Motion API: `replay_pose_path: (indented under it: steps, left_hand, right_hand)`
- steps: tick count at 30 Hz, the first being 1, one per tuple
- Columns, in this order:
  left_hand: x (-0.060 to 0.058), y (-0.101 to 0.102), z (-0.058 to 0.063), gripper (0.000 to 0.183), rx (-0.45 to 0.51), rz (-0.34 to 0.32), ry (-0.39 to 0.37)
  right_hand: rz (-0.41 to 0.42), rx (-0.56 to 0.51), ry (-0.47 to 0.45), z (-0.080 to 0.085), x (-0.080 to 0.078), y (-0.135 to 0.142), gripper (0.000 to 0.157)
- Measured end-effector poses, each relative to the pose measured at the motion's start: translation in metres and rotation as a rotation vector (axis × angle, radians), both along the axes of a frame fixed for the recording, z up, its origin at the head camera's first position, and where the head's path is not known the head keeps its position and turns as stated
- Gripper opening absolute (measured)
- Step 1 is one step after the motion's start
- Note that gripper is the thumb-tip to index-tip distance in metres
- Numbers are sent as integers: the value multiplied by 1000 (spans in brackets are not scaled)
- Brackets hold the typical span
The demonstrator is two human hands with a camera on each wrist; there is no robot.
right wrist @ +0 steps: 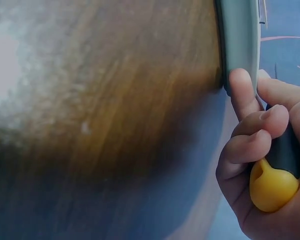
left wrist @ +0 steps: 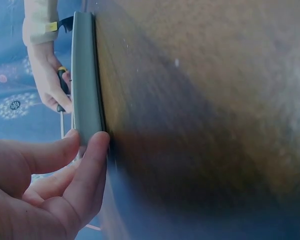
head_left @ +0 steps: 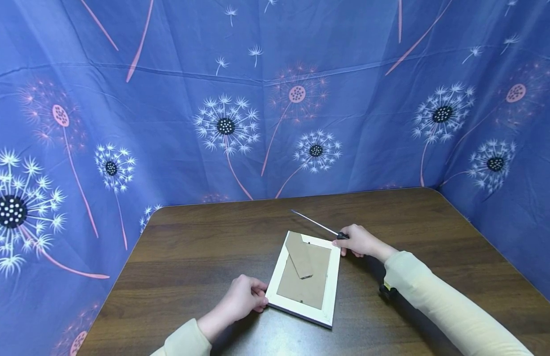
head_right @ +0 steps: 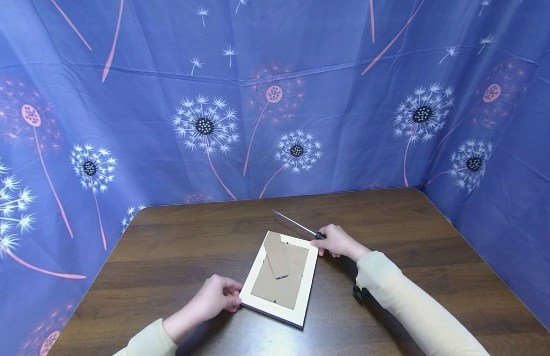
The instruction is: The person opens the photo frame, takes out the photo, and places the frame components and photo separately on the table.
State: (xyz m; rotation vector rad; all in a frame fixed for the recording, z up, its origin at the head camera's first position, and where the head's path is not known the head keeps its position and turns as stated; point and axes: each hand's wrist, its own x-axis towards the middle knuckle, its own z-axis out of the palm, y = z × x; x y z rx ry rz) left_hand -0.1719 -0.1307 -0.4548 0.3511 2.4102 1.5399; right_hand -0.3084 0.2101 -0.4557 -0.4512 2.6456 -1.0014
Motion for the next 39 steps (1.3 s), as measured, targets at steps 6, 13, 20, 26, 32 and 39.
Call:
replay_pose_path:
  steps: [6,13,20,26,32,39]
  left_hand:
    - [-4,-2,1,21,-8,8,13]
    - [-8,-4,2,20,-34,18,22]
    - [-11,-7,2,18,-49,20,21]
    - [-15,-7,1,16,-39,26,31]
    - [-19,-9,1,16,-44,34,40]
    - [-23,-10,2,15,-39,46,26]
  right_hand:
    - [-18,-10,-22,-2,3,3,21]
    - [-16,11,-17,0,8,6,23]
    - [-31,23,-22,3,14,7,22]
    - [-27,12,-17,4,19,8,22]
    - [-22,36,6,2,22,10,22]
    - [-28,46,6,3,26,11,22]
